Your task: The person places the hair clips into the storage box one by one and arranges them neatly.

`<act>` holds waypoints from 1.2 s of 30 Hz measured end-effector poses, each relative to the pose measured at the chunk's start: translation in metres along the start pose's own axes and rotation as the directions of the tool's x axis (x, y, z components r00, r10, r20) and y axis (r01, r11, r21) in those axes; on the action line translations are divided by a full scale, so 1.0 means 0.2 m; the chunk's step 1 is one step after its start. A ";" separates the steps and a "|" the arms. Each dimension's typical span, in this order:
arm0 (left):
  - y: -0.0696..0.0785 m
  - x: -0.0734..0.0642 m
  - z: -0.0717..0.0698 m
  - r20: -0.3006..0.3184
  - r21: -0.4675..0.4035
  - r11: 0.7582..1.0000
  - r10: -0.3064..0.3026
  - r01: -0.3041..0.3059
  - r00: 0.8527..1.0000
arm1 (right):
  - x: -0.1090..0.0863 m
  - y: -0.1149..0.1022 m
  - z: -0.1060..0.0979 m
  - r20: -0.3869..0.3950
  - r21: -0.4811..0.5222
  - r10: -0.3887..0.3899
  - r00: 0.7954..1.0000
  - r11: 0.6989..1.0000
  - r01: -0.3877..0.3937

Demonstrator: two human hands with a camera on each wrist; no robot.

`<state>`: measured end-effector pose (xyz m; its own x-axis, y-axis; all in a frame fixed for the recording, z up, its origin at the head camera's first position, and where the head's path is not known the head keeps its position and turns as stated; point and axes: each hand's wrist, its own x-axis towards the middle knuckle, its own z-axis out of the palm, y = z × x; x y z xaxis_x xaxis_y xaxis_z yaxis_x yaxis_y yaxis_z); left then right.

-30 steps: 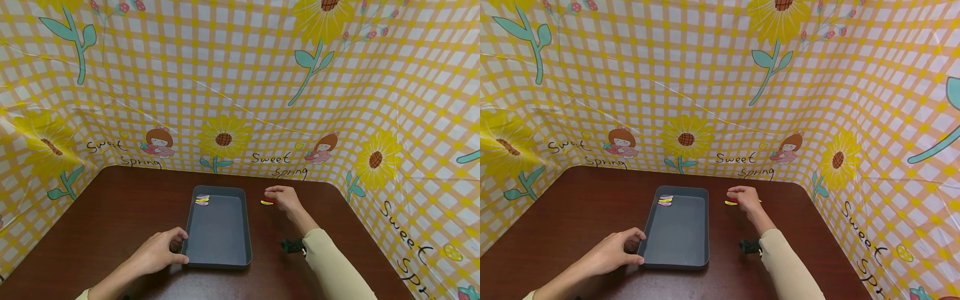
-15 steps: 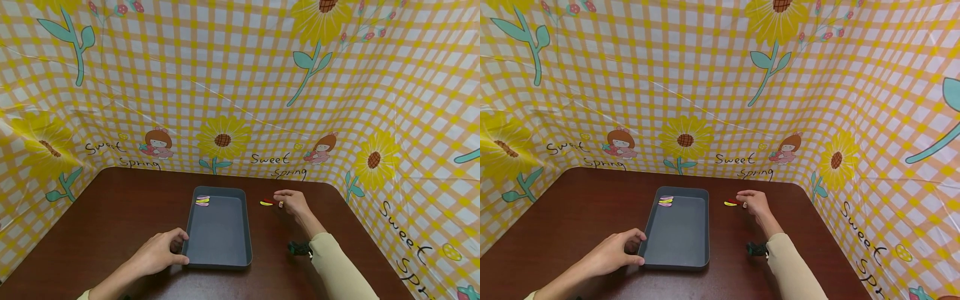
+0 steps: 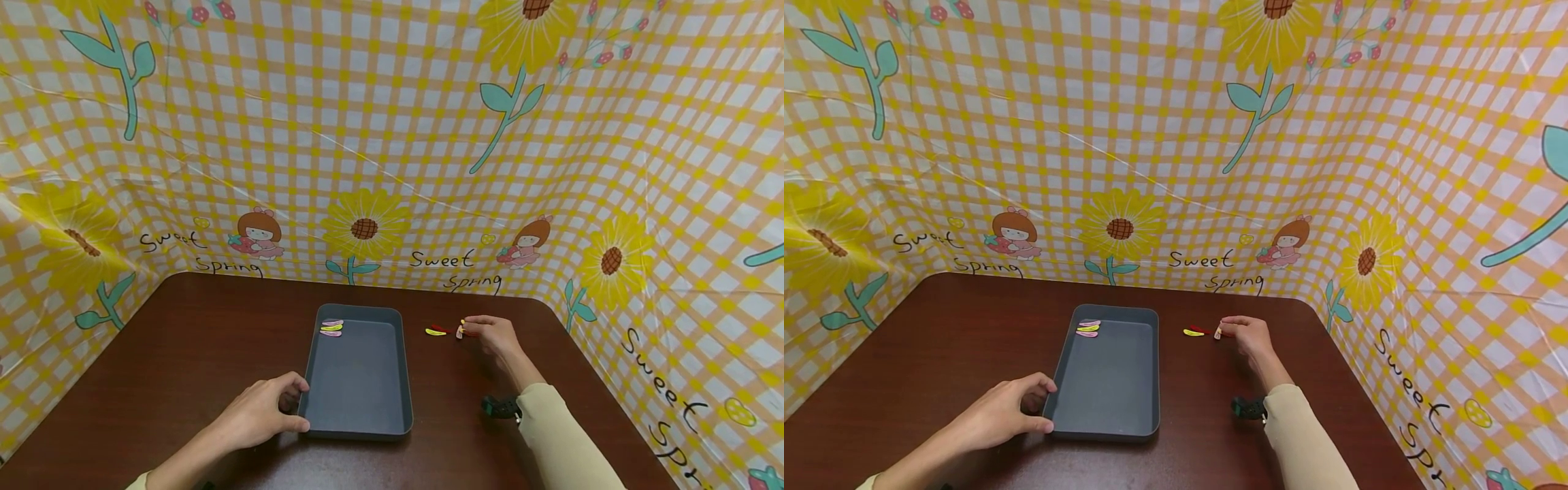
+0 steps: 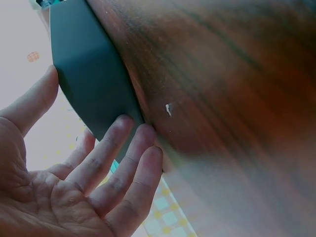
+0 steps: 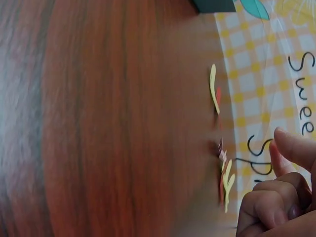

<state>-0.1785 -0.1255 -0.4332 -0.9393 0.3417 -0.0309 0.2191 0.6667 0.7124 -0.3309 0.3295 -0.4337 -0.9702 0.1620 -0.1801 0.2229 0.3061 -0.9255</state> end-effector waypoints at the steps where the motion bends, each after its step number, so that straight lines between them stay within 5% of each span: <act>1: 0.00 0.00 0.00 0.000 0.001 1.000 0.001 -0.001 1.000 | 0.00 0.01 -0.01 -0.005 0.006 0.002 1.000 1.000 -0.002; 21: 0.01 0.00 0.00 0.004 0.002 1.000 -0.002 0.002 1.000 | 0.06 0.14 -0.11 -0.074 -0.015 0.051 0.996 0.999 -0.052; 36: 0.01 0.02 0.00 0.006 0.022 0.999 -0.023 0.023 1.000 | 0.06 0.19 -0.10 -0.095 -0.118 0.010 0.995 0.993 -0.022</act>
<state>-0.1814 -0.1236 -0.4318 -0.9424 0.3306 -0.0517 0.2034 0.6888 0.6958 -0.3332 0.3613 -0.4638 -0.9544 0.2540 -0.1571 0.2535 0.4107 -0.8758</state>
